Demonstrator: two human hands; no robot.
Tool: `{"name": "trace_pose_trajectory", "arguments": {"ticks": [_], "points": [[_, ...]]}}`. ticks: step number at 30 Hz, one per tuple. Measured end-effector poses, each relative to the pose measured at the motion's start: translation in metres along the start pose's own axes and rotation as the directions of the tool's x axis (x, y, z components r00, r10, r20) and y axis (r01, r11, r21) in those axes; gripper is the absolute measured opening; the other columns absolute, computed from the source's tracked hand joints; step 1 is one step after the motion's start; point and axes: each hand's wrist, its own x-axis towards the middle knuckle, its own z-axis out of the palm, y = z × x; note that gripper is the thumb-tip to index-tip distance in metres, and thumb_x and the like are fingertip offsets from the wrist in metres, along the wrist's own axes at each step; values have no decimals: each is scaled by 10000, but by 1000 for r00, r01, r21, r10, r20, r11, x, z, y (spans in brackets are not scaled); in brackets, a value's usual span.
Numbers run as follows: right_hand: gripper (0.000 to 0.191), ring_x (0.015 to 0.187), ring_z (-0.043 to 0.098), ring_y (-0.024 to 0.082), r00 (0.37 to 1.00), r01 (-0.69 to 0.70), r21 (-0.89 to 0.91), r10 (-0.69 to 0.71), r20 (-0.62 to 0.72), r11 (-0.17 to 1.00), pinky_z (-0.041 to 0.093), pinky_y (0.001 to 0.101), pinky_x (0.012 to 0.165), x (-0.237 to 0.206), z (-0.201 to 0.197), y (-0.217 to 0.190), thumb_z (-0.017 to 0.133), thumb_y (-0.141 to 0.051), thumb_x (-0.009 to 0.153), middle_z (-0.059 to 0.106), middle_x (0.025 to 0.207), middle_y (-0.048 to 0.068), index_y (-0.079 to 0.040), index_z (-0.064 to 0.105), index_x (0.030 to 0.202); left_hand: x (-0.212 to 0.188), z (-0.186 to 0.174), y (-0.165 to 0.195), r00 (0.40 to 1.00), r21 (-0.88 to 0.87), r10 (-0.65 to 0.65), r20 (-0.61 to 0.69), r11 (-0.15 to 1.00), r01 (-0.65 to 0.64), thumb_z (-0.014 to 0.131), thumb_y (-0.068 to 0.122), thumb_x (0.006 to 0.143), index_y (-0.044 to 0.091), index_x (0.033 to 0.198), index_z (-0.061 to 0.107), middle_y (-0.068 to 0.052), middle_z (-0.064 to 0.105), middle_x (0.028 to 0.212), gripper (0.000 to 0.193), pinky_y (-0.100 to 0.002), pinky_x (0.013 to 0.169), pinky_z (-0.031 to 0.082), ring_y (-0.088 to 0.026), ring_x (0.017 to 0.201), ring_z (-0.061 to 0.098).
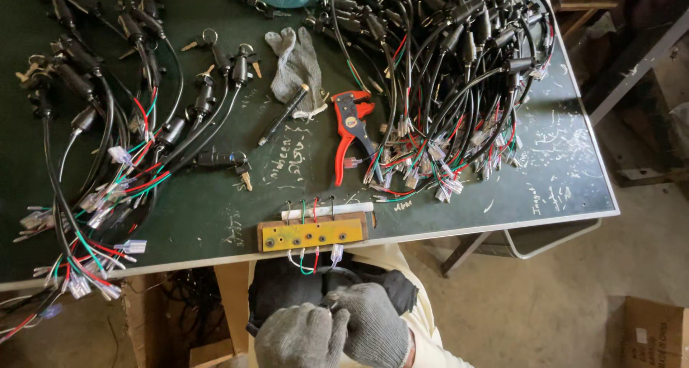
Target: The person assembles wire harnesses by inserting wires into a yellow terminal block and securing them with a screwdriver. They repeatedly strip wire ends, insert them into the block, and tighten the screws to complete the connections.
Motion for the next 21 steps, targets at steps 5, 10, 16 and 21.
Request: {"name": "trace_pose_trajectory", "arguments": {"ticks": [5,10,16,21], "points": [[98,724,649,389,997,38,-3,-38,-63,999,524,426,643,-2,2,-3,716,-120,808,663,772,131,-78,677,888,3,-1,-2,976,11,186,-114,982,-186,779,303,811,52,943,664,-136,641,845,306,-473,640,530,-302,735,659],[122,707,650,373,999,51,37,-51,-17,998,513,415,618,1,6,-3,728,-119,755,655,747,134,-73,650,838,1,6,18,949,-17,35,-312,999,-42,717,242,853,117,1065,616,-88,670,934,266,-434,819,558,-309,879,691],[117,710,672,309,998,56,9,-56,5,998,535,392,640,-6,17,0,698,-48,784,684,786,104,-112,702,882,9,-9,33,691,-548,-434,-577,834,67,614,27,975,-3,1040,661,-112,742,876,86,-294,648,547,-186,666,675],[207,811,692,297,994,94,76,-90,-55,993,527,393,719,-15,2,15,671,-22,822,714,894,71,-117,721,999,-16,-38,12,987,-118,-107,-119,989,93,661,44,870,4,1034,645,-152,678,905,169,-445,728,544,-340,778,668]]}}
